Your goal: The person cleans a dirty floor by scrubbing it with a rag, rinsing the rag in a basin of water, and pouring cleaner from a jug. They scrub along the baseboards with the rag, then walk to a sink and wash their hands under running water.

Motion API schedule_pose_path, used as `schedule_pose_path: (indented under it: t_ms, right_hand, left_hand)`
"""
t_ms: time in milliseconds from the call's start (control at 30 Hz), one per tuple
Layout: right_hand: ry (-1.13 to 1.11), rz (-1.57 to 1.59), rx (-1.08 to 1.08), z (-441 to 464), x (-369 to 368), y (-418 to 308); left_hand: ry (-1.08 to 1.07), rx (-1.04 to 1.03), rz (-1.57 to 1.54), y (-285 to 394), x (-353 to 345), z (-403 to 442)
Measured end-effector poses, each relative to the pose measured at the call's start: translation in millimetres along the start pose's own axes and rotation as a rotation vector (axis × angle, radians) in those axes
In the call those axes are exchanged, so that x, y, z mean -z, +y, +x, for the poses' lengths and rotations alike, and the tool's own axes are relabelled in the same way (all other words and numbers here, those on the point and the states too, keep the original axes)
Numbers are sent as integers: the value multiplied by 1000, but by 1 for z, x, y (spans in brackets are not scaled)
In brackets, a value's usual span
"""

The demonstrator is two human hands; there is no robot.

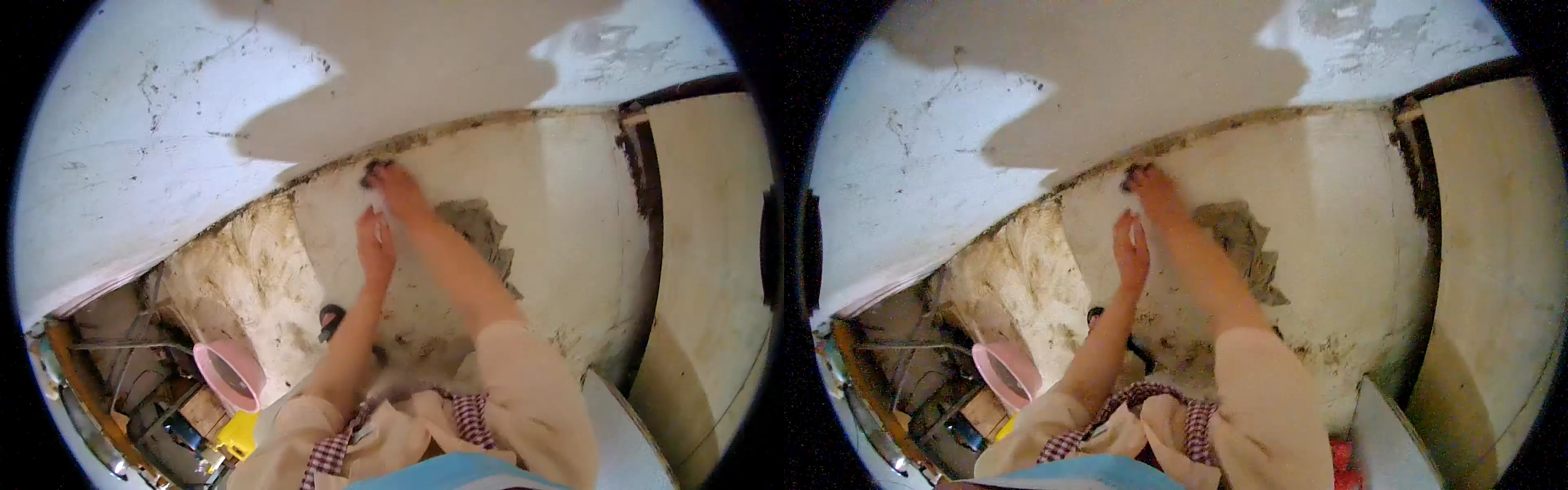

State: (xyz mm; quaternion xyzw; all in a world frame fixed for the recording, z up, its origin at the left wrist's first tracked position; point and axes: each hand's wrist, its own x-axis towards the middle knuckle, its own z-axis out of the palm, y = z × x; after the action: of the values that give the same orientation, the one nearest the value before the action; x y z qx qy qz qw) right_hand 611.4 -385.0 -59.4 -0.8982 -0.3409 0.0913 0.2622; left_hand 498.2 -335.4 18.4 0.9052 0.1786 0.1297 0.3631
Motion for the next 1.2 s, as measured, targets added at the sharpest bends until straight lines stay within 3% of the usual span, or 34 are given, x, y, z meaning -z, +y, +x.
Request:
schedule_pose_path:
  t_ms: [67,133,233,300,333,367,467,533,567,600,667,700,767,800,833,867,933,1067,1133,1200]
  right_hand:
    - [-37,-59,-187,7,38,56]
    - [80,-320,-245,-12,77,99]
    - [221,-464,-656,-10,43,95]
    - [277,91,-388,1,-29,64]
    - [-126,70,-179,-1,27,3]
    - [-82,-61,106,-5,24,-6]
    - [76,-165,-217,-3,8,58]
    - [264,-136,-412,-28,66,133]
    - [155,-223,-656,-45,130,142]
    - [381,-331,-803,-71,124,206]
    - [425,-585,-1096,-122,157,239]
    - [403,-321,-1195,-134,165,246]
    - [401,-194,-915,-157,153,246]
    - [391,-323,-556,-172,133,226]
    - [87,-234,-396,-170,155,196]
    - [172,-295,-310,-179,151,190]
    - [265,115,-743,-181,185,203]
    - [759,34,-1435,-248,232,329]
    - [899,40,-1395,-255,196,403]
    - [1040,52,-1383,-196,224,357]
  left_hand:
    - [40,-40,21,-21,11,29]
    - [2,-20,9,-34,19,44]
    - [-18,70,-63,-30,7,32]
    - [-40,55,-94,-20,-4,34]
    - [-67,30,-91,-16,-6,30]
    - [-96,7,-88,-12,-8,25]
    - [-202,-34,186,-28,2,24]
    - [-322,41,78,-44,6,21]
    - [-377,43,62,-42,5,20]
    - [-433,44,46,-37,-1,16]
    - [-552,-66,89,-15,-26,4]
    - [-612,-128,110,0,-39,-3]
    - [-723,-91,181,36,-72,-14]
    - [-777,-68,225,48,-84,-15]
    - [-829,-78,202,42,-102,-22]
    - [-844,-70,291,46,-104,-24]
    - [-873,-60,480,57,-107,-21]
    - [-916,-63,547,52,-116,-23]
    - [-969,-1,585,59,-117,-20]
    - [-947,-32,562,52,-118,-24]
